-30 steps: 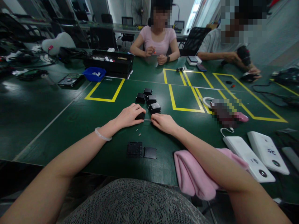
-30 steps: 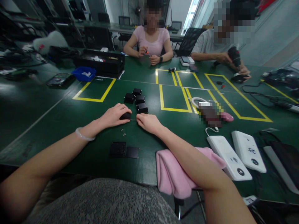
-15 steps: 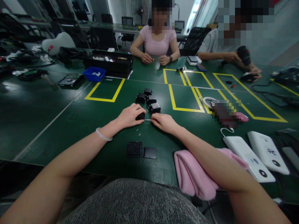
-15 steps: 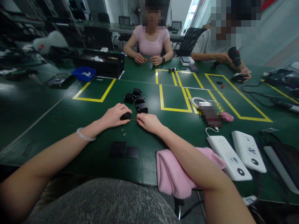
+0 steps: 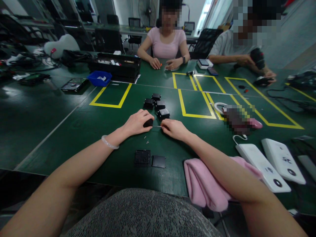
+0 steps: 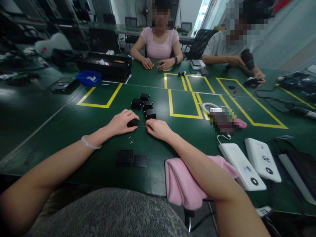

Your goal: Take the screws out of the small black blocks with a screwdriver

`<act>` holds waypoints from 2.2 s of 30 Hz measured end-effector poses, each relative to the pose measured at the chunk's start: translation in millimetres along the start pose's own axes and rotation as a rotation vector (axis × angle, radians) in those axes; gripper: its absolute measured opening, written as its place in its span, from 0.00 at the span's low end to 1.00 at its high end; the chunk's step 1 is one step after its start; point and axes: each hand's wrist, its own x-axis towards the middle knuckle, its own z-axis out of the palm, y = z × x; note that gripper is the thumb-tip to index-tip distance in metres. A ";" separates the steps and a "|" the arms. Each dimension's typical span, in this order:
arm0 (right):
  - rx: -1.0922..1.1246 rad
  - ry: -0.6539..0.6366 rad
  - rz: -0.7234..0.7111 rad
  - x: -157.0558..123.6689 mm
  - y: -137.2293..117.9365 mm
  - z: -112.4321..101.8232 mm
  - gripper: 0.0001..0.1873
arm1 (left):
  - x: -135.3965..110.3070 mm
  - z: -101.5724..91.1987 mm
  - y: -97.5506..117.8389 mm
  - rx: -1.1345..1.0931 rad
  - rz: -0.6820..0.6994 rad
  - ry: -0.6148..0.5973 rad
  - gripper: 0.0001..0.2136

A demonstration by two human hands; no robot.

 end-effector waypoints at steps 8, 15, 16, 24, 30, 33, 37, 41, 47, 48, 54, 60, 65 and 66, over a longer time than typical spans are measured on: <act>-0.023 -0.013 -0.018 -0.6 1.6 0.3 0.14 | -0.7 -0.9 0.0 0.001 0.000 -0.007 0.13; -0.044 -0.019 0.023 -0.1 0.7 0.2 0.15 | -0.7 0.0 -1.4 -0.009 0.007 -0.001 0.13; -0.047 -0.019 0.026 0.1 0.4 0.2 0.15 | -0.7 0.0 -1.4 -0.010 0.008 -0.001 0.13; -0.047 -0.012 0.041 0.5 -0.9 -0.8 0.13 | -0.2 -1.6 0.0 -0.007 -0.006 -0.024 0.14; -0.059 -0.016 0.041 2.0 -4.1 0.7 0.12 | -0.5 0.1 -1.7 -0.010 0.008 -0.007 0.14; -0.053 -0.004 0.042 2.6 -6.3 1.5 0.13 | -0.4 -0.2 -1.9 -0.006 0.011 -0.004 0.13; -0.070 -0.011 0.048 2.2 -6.3 0.3 0.14 | -0.2 -0.8 -1.8 -0.003 0.009 -0.015 0.14; -0.065 -0.017 0.035 0.7 -3.1 -1.9 0.13 | -0.5 -0.4 -2.0 -0.008 0.010 -0.015 0.14; -0.032 0.006 0.029 0.4 -3.0 -2.2 0.13 | -0.6 0.3 -2.5 -0.010 0.018 -0.007 0.14; -0.033 0.005 0.030 0.6 -3.2 -2.0 0.13 | -0.6 0.5 -2.7 -0.010 0.019 -0.007 0.14; -0.036 -0.007 0.020 2.0 -3.1 0.5 0.13 | -0.4 1.7 -3.6 -0.007 0.017 -0.003 0.13; -0.041 0.001 0.016 2.3 -1.1 1.9 0.13 | -0.8 0.6 -2.6 -0.008 0.016 0.000 0.14; -0.038 0.015 0.011 1.4 0.4 2.5 0.12 | -0.5 -0.2 -1.9 -0.009 0.013 -0.010 0.13; -0.036 0.014 0.012 1.3 0.5 2.4 0.12 | -0.4 -0.3 -1.9 -0.010 0.011 -0.011 0.13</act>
